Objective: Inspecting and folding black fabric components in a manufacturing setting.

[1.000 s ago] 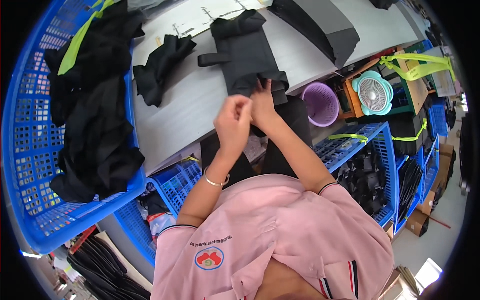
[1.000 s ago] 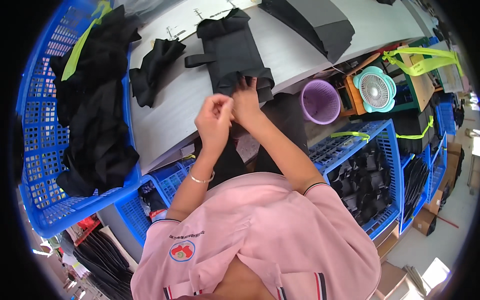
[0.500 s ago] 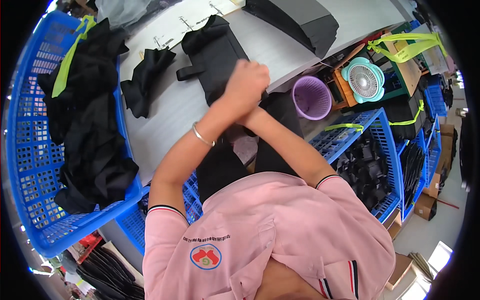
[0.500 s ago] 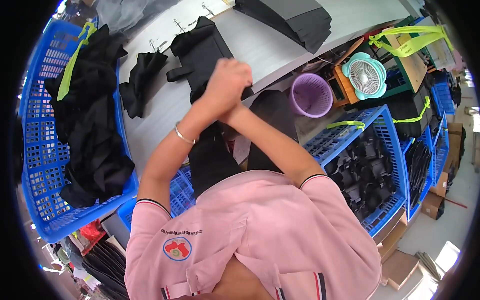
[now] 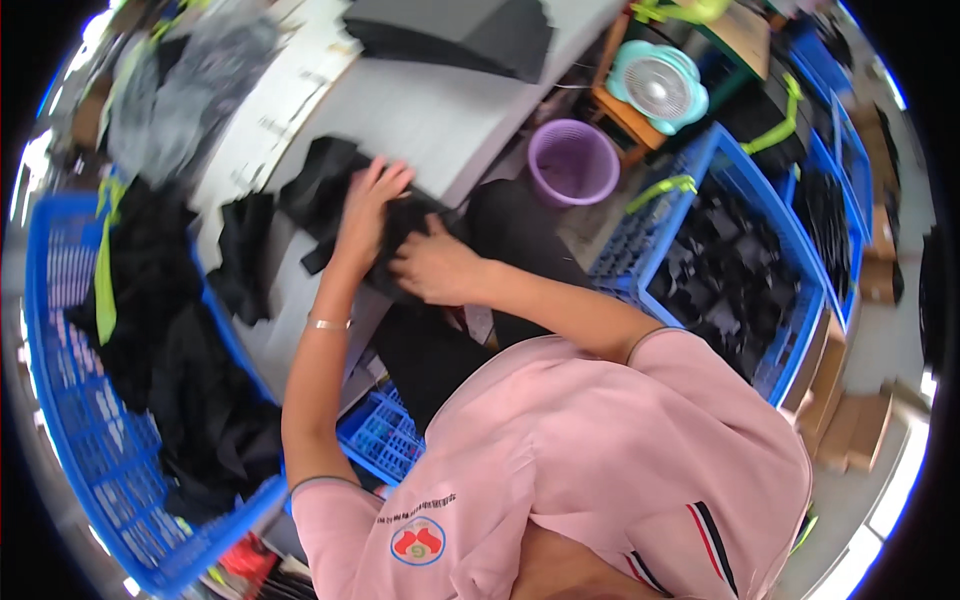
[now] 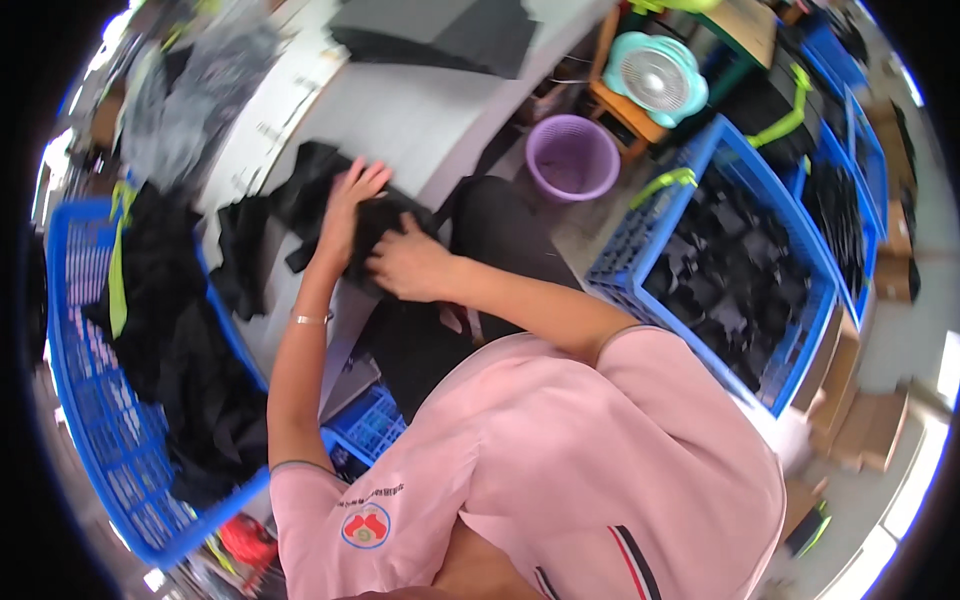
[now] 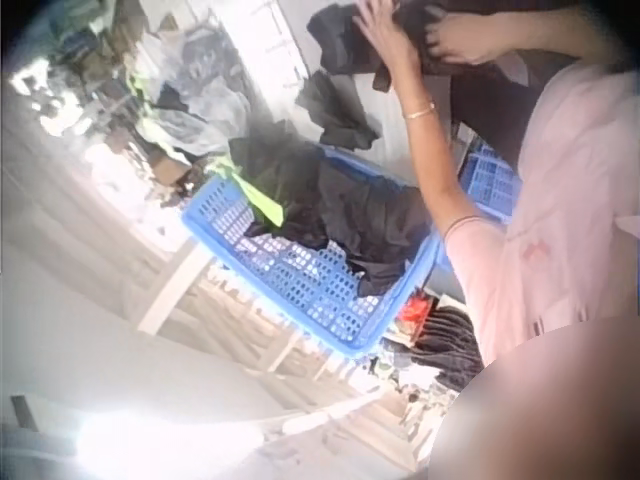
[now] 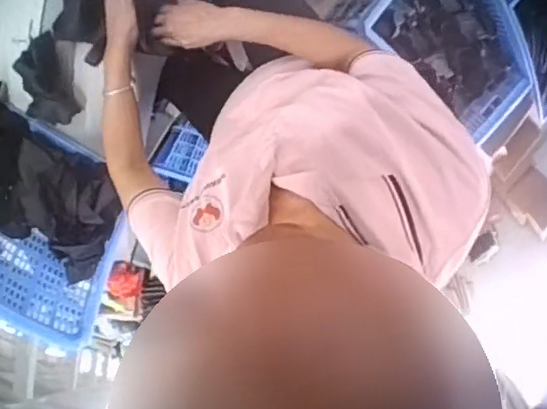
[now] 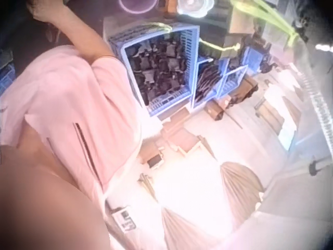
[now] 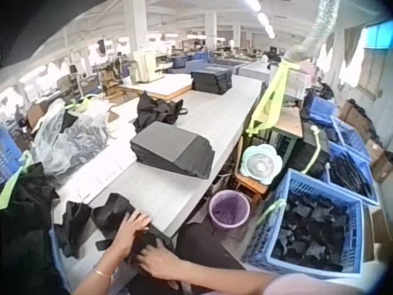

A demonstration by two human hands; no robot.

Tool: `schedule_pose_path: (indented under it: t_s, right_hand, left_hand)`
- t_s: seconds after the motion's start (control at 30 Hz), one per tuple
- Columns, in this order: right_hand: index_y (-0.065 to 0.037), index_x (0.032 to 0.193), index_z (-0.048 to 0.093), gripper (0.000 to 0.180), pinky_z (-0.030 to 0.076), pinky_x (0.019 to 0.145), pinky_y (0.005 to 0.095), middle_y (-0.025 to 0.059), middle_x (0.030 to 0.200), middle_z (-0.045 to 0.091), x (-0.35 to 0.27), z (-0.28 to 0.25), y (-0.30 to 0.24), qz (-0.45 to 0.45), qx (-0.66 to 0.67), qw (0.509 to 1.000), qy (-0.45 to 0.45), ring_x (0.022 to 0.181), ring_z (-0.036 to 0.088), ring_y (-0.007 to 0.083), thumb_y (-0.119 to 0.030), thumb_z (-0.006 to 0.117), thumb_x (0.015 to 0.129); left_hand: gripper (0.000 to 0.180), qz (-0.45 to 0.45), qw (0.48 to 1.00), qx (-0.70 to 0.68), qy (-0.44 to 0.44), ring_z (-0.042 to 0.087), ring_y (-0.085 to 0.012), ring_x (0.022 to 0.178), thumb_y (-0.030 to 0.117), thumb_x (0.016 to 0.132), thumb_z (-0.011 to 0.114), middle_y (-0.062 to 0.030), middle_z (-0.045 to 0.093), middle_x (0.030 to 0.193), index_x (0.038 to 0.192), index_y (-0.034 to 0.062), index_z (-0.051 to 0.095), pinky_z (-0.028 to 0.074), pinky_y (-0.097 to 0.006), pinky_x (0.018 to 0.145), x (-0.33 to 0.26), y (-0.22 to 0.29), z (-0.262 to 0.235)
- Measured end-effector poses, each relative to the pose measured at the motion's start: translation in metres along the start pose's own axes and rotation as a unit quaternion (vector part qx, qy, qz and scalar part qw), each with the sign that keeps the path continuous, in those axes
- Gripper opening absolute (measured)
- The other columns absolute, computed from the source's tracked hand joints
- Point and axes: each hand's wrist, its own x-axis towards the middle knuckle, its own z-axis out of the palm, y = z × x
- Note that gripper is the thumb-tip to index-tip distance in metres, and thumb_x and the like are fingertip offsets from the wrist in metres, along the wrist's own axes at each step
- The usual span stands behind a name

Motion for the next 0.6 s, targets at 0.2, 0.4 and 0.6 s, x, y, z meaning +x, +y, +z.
schedule_pose_path:
  t_s: [0.2,0.4,0.6]
  right_hand:
    - [-0.011,0.101,0.06,0.022,0.033,0.102,0.0638,0.0073,0.1,0.058,-0.007,0.01,0.0,0.01,0.081,0.993,0.079,0.109,0.054,0.0247,-0.032,0.055,0.095]
    - [-0.008,0.114,0.06,0.036,0.036,0.109,0.0474,0.0111,0.115,0.058,-0.073,-0.019,-0.004,0.027,0.062,0.956,0.285,0.122,0.05,0.0267,-0.021,0.072,0.082]
    - [0.002,0.123,0.059,0.049,0.05,0.091,0.0377,0.0157,0.116,0.065,-0.113,-0.026,0.003,0.356,0.585,0.693,0.224,0.105,0.064,0.0241,-0.023,0.075,0.084]
  left_hand:
    - [0.061,-0.103,0.967,0.227,0.05,0.02,-0.0338,0.15,0.021,0.1,0.039,-0.0079,0.022,0.164,0.158,0.0173,0.022,0.01,-0.055,0.119,-0.034,-0.027,0.012]
    - [0.078,-0.133,0.959,0.24,0.068,0.018,-0.0402,0.149,0.021,0.09,0.048,-0.009,0.015,0.166,0.159,0.0131,0.014,0.008,-0.058,0.119,-0.061,-0.018,0.017]
    - [0.093,-0.104,0.972,0.205,0.044,0.021,-0.0412,0.148,0.043,0.083,0.068,-0.0131,0.017,0.164,0.157,0.0112,0.021,0.01,-0.059,0.118,-0.048,0.041,0.042]
